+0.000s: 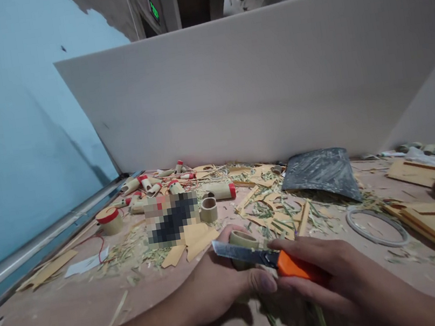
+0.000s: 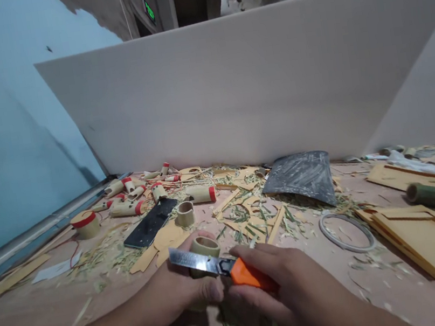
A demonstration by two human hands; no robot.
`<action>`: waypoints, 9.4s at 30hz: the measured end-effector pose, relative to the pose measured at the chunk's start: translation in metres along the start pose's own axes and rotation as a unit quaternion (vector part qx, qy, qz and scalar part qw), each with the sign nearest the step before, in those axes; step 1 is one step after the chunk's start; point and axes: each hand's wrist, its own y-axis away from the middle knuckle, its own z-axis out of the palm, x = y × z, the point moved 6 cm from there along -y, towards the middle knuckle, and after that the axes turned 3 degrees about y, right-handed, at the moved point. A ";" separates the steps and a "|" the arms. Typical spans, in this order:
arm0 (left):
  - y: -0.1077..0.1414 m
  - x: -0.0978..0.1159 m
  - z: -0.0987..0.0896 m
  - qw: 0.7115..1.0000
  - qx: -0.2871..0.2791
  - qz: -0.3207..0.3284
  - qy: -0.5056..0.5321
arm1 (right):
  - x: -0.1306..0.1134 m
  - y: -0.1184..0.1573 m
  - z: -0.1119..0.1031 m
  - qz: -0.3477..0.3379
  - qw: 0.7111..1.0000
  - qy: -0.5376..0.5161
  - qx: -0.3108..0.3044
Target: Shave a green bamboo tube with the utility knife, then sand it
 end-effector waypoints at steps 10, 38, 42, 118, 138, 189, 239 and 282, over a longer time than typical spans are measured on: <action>-0.005 -0.001 -0.005 0.990 0.067 0.007 -0.124 | 0.001 0.004 0.005 -0.026 0.984 0.154 0.080; 0.000 -0.004 0.000 0.999 0.009 -0.018 -0.032 | 0.008 -0.003 0.001 -0.023 0.998 0.043 -0.042; -0.001 0.001 -0.001 0.996 0.037 0.017 -0.085 | 0.008 -0.001 0.004 -0.043 0.991 0.130 0.016; 0.011 0.013 -0.007 0.989 0.023 -0.058 -0.136 | 0.003 -0.001 0.001 0.093 0.988 -0.114 -0.051; 0.007 0.006 -0.005 0.992 0.059 -0.031 -0.109 | 0.000 0.004 0.003 0.024 1.000 0.003 -0.007; -0.001 -0.001 0.001 0.999 0.007 -0.031 -0.043 | -0.005 0.002 0.004 0.022 0.999 -0.017 -0.039; 0.005 0.015 -0.003 0.994 -0.028 0.033 -0.103 | -0.015 -0.001 0.008 0.082 0.977 -0.168 -0.103; -0.004 0.006 -0.015 0.999 -0.002 -0.042 -0.002 | 0.014 -0.002 -0.002 0.194 0.954 -0.225 0.044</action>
